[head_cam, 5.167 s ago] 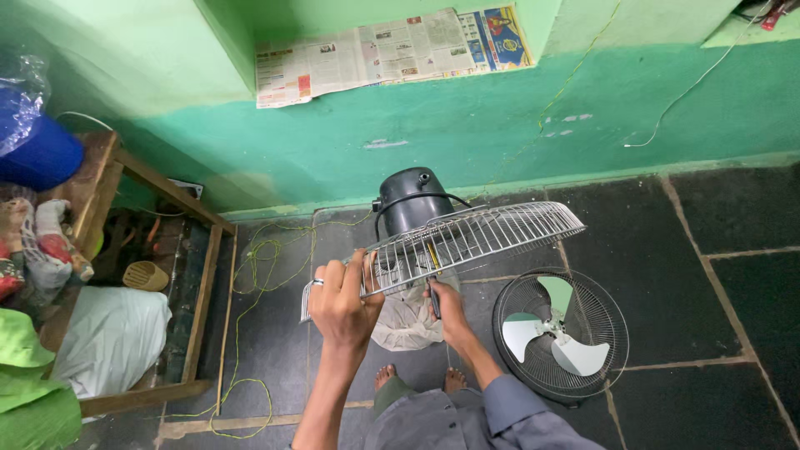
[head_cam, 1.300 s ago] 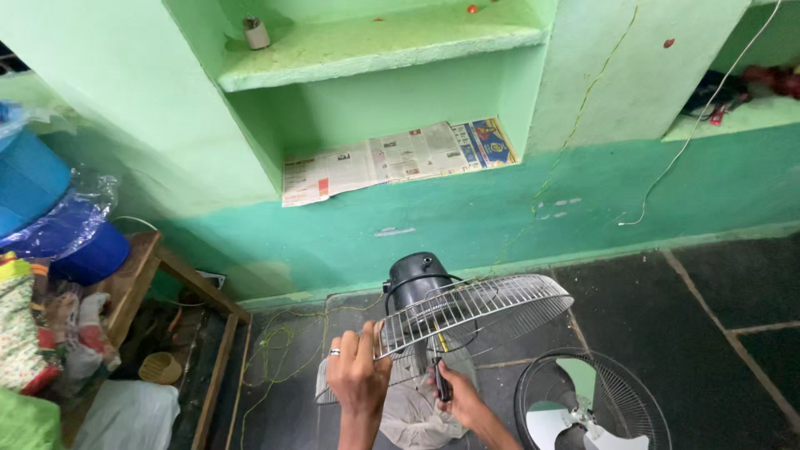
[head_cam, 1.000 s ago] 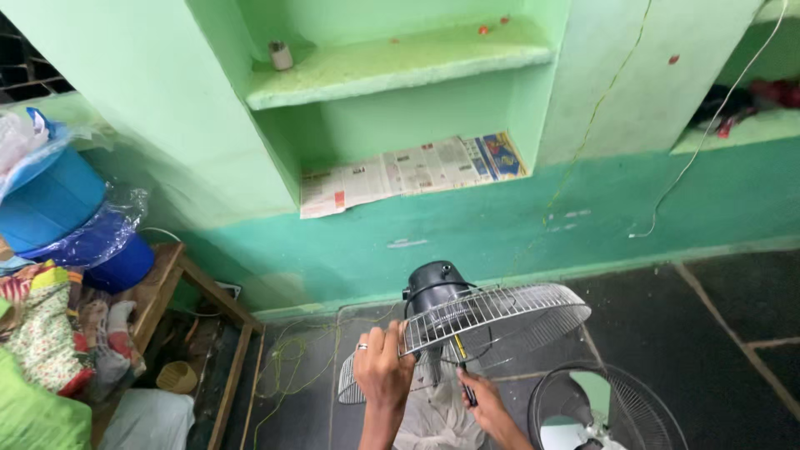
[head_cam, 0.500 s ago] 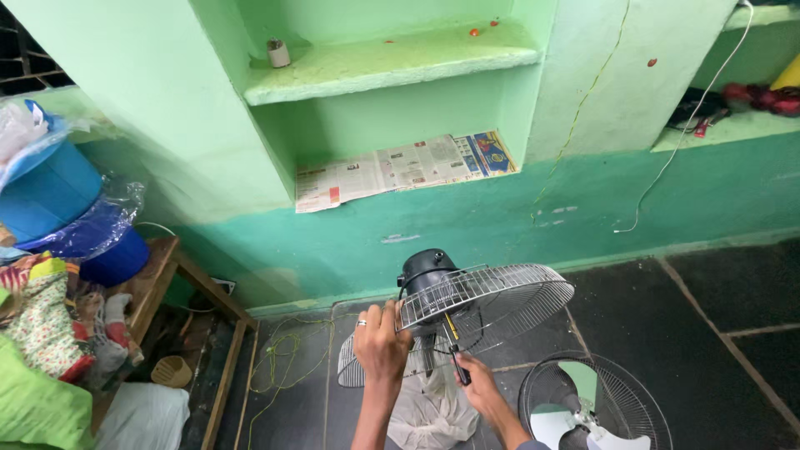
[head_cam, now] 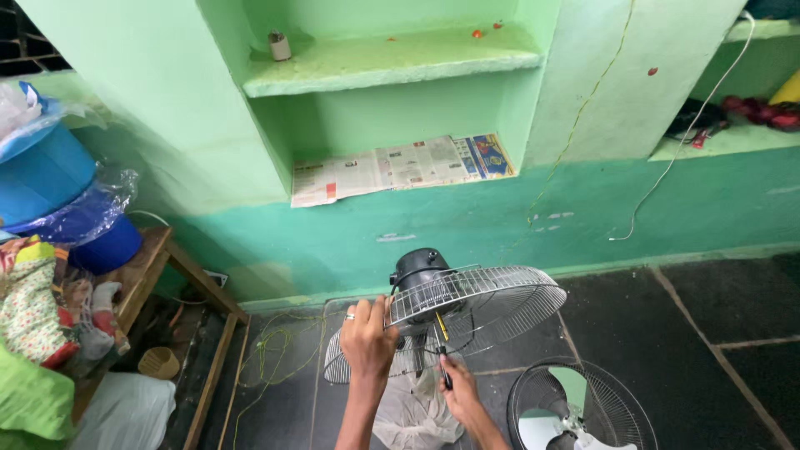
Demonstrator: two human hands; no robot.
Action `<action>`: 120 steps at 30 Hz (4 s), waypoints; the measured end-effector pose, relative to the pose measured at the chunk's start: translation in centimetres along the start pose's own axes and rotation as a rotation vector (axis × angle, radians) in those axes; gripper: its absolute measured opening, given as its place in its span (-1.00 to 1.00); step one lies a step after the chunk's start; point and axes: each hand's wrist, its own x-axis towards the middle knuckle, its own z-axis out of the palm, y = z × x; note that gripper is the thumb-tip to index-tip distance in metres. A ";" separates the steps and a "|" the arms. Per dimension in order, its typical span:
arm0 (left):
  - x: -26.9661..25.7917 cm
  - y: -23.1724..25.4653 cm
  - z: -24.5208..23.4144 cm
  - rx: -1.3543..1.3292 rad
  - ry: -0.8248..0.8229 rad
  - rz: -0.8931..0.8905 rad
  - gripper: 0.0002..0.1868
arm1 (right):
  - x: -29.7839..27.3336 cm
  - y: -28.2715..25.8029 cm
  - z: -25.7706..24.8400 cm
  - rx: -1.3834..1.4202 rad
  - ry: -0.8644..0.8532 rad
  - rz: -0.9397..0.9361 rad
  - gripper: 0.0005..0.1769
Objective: The person uses a screwdriver to loosen and remove the front grill of a standing fan. They then detach the grill from the fan body and place it on the floor.
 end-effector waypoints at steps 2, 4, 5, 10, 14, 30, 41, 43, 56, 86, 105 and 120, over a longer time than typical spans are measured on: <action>-0.4 -0.1 -0.2 0.000 -0.011 0.000 -0.74 | 0.4 0.1 0.0 0.079 0.050 -0.017 -0.61; -0.6 -0.1 -0.2 -0.005 -0.002 0.009 -0.75 | 0.8 -0.1 -0.2 0.109 0.054 -0.030 -0.55; -0.6 0.0 -0.2 -0.005 -0.012 0.004 -0.70 | 1.0 -0.3 -0.3 0.100 0.032 -0.035 -0.57; -0.6 -0.3 0.1 -0.037 -0.038 0.002 -0.64 | 1.2 -0.8 -1.0 0.137 -0.053 0.192 -0.58; -0.7 -0.5 0.1 -0.015 -0.042 0.006 -0.58 | 0.8 -0.3 -1.4 0.109 -0.175 0.186 -0.55; -0.5 -0.4 -0.2 -0.033 -0.044 -0.010 -0.60 | 2.2 -0.3 -0.6 -0.118 -0.109 0.167 -0.55; -0.6 -0.4 0.0 -0.018 -0.042 -0.009 -0.65 | 3.3 -0.3 -0.4 -0.340 -0.035 -0.014 -0.72; -0.6 -0.2 -0.2 -0.008 -0.039 -0.014 -0.72 | 3.5 -0.4 -0.5 -0.306 -0.057 0.052 -0.69; -0.2 0.7 -0.3 0.024 0.015 -0.009 -0.73 | 3.8 -0.2 -0.7 -0.321 -0.018 -0.052 -0.67; 0.1 0.7 -0.3 0.017 -0.002 -0.010 -0.80 | 7.3 -2.2 0.2 -0.385 -0.018 -0.096 -0.76; -0.5 1.6 0.0 0.110 0.066 -0.016 -0.83 | 8.9 -2.0 2.7 0.080 -0.032 0.211 -0.77; -0.4 1.7 -0.3 0.096 0.058 -0.022 -0.85 | 9.1 -2.7 2.4 0.275 -0.040 0.331 -0.79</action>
